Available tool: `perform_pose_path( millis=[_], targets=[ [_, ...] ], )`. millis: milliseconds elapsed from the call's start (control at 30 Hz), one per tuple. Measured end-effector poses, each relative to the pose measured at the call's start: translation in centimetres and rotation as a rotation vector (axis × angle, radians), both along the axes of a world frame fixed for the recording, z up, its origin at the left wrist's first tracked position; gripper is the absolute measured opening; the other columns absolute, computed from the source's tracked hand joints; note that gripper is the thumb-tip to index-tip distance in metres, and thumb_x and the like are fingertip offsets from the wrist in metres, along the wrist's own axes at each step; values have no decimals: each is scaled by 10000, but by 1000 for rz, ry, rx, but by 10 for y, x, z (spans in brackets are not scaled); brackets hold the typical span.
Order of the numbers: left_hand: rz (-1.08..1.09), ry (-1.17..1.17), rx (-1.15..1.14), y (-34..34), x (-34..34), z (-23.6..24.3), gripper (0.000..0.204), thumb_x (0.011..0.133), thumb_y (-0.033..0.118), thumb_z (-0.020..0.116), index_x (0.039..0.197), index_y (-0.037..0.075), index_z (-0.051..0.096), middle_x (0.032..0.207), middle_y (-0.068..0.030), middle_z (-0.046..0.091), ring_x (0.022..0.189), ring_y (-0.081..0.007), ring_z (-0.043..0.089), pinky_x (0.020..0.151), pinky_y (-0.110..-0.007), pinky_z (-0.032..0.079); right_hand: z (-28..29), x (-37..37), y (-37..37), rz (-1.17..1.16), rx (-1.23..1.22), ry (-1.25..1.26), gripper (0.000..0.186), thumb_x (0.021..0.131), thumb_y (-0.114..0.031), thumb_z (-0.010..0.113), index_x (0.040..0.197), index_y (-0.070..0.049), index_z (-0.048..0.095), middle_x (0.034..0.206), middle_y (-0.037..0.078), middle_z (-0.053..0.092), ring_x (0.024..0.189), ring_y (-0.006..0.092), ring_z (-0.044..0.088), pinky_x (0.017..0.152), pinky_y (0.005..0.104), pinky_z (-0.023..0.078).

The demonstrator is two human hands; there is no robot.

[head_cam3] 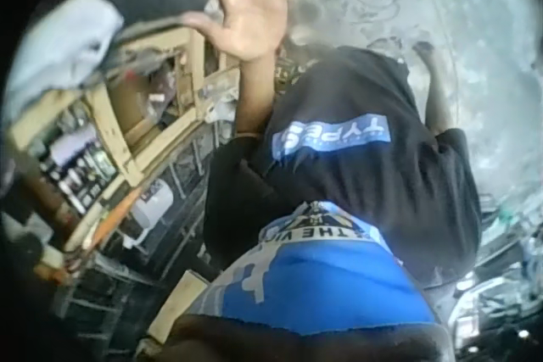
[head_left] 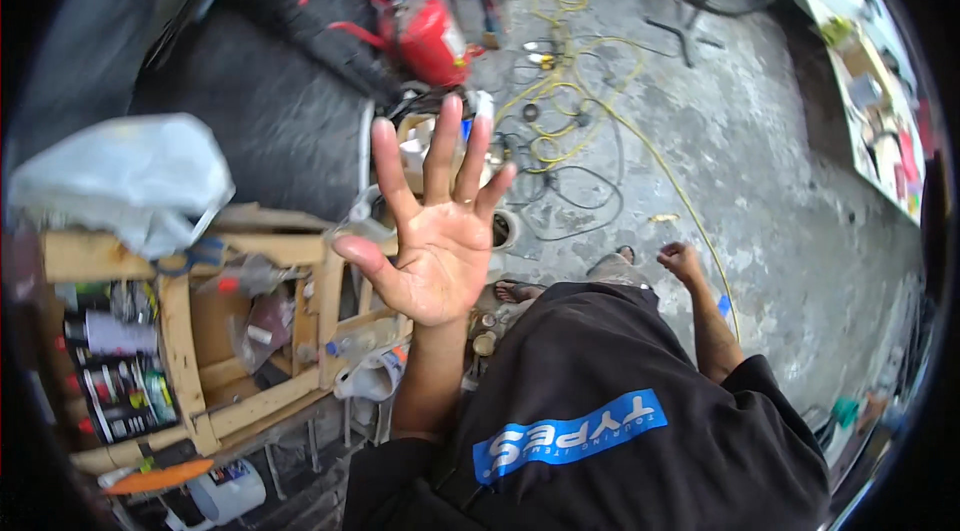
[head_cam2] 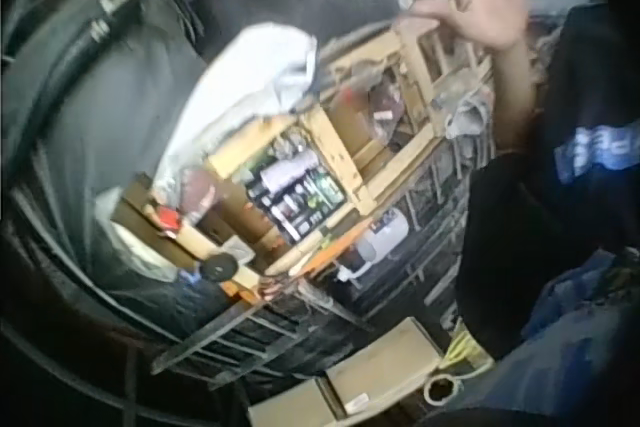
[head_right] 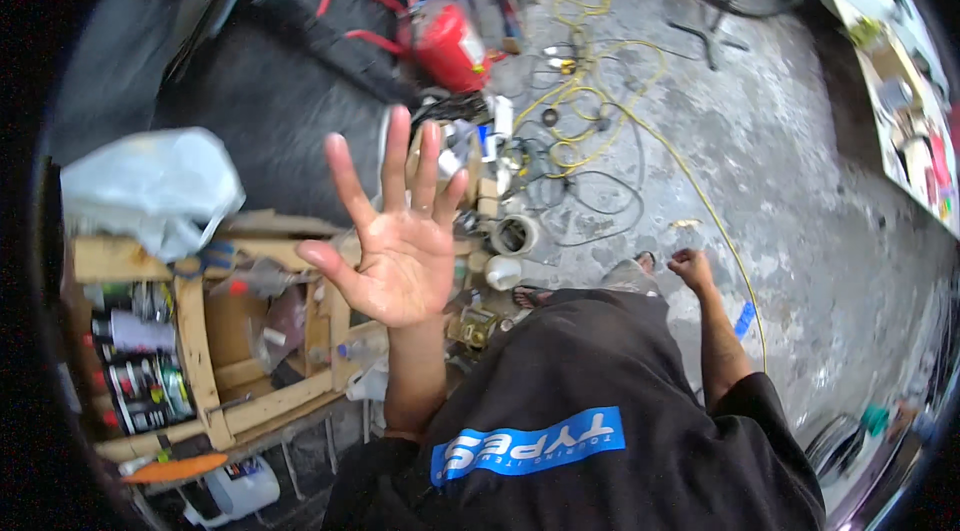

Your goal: Sanding a black car bumper or body part using wet sandpaper in a workshop environment.

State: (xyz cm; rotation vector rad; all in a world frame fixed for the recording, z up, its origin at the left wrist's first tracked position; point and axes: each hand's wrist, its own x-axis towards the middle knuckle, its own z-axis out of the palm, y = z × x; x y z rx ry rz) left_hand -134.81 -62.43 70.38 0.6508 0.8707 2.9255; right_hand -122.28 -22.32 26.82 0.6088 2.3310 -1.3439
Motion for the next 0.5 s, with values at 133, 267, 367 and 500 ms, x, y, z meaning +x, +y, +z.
perform_pose_path(
  millis=[133,267,367,500],
  targets=[
    [-145,-247,-776,13,2,-116,899,953,742,328,1604,147,154,1619,-199,264,1490,-343,275,1173,-462,286,1,4,29,-49,5,-6,245,752,-180,797,918,-11,739,805,102,736,740,169,693,707,333,553],
    [-245,-240,-1467,-20,64,-281,724,1066,559,231,1589,58,199,1637,-136,237,1510,-275,210,1214,-399,160,-10,69,124,-201,64,-89,271,775,-179,801,950,13,722,782,73,712,642,145,657,604,307,551],
    [-292,-204,-1563,7,83,-328,673,1073,512,262,1582,73,235,1617,-149,271,1505,-306,218,1214,-396,170,4,94,175,-473,-118,-133,194,789,-143,796,906,-23,699,741,32,672,578,104,605,520,260,505],
    [-320,-105,-1681,63,57,-346,624,1073,472,315,1576,106,276,1585,-181,312,1490,-350,240,1211,-398,182,21,110,208,-641,-126,-162,155,800,-123,785,882,-24,699,726,23,663,563,97,585,504,255,490]
  ],
)
